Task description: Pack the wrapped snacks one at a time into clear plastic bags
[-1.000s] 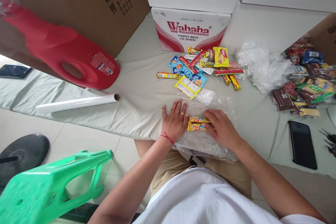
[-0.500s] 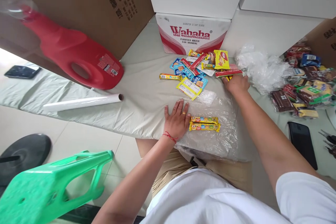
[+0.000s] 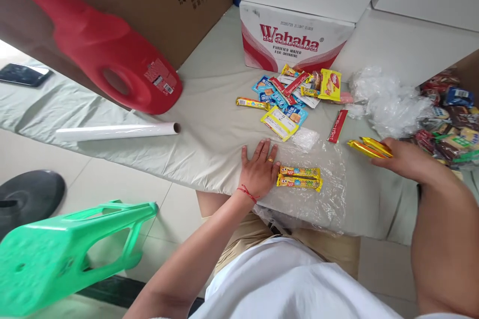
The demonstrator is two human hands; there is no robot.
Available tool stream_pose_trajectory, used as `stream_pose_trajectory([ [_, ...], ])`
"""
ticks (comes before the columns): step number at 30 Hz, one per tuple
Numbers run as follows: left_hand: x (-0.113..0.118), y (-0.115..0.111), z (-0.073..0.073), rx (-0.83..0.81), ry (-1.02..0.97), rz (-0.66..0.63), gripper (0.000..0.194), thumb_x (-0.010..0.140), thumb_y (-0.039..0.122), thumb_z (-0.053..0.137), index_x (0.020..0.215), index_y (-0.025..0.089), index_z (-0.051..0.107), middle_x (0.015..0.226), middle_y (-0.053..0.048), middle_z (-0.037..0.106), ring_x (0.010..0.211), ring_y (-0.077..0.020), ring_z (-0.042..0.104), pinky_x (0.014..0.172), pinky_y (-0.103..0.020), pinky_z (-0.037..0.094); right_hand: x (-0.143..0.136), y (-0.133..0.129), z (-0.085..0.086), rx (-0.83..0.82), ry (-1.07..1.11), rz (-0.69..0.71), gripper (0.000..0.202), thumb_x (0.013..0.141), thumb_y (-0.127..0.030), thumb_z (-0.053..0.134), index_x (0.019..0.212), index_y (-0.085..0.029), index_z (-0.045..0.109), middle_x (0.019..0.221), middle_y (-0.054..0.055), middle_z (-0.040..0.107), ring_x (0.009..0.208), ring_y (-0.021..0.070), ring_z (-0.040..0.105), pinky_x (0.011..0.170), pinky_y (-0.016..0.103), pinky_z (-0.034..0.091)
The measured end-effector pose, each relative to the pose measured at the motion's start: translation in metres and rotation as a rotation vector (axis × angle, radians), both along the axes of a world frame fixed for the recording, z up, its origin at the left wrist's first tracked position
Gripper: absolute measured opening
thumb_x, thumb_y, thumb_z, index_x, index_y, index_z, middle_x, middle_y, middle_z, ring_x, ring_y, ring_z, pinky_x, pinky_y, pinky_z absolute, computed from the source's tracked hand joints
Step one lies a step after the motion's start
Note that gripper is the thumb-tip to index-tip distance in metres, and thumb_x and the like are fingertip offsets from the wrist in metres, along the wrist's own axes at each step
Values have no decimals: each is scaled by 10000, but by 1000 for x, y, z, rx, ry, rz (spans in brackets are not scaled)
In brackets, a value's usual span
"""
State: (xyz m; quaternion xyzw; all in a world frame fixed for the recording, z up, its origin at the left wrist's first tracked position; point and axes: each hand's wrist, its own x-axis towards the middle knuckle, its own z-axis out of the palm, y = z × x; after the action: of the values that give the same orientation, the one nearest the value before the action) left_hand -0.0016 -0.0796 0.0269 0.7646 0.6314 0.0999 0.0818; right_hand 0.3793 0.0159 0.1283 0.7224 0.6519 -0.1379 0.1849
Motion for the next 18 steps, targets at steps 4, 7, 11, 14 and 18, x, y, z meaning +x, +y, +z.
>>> stream_pose_trajectory([
  [4,0,0,0,-7,2,-7,581,1059,423,261,1595,235,385,1694,-84,273,1574,-285,273,1265,-671,74,1,-30,20,198,147,-35,405,755,-520,730,1051,-286,583,984,146,733,826,335,668,703,411,462],
  [7,0,1,1,-17,6,-5,582,1063,430,251,1596,236,381,1695,-84,269,1574,-282,273,1265,-670,76,-41,-42,12,133,498,107,498,765,-544,698,1172,-278,595,1088,96,732,916,314,676,793,400,509],
  [11,0,1,3,-29,4,-9,582,1073,432,208,1596,238,374,1693,-78,272,1575,-262,274,1263,-669,85,-104,-35,-15,-34,776,390,480,840,-493,660,1255,-257,611,1153,43,725,1004,266,678,877,348,516],
  [14,-1,1,4,-34,-6,-10,582,1080,424,173,1593,245,380,1685,-75,296,1575,-249,275,1264,-661,94,-130,-22,-28,-62,746,553,410,864,-435,654,1221,-236,639,1154,60,724,1025,256,668,877,324,497],
  [18,-1,1,5,-33,-12,0,575,1081,416,172,1586,256,393,1682,-75,308,1569,-250,293,1266,-649,108,-139,-13,-33,-172,676,656,332,942,-488,582,1116,-221,673,1060,72,734,928,235,663,791,291,480],
])
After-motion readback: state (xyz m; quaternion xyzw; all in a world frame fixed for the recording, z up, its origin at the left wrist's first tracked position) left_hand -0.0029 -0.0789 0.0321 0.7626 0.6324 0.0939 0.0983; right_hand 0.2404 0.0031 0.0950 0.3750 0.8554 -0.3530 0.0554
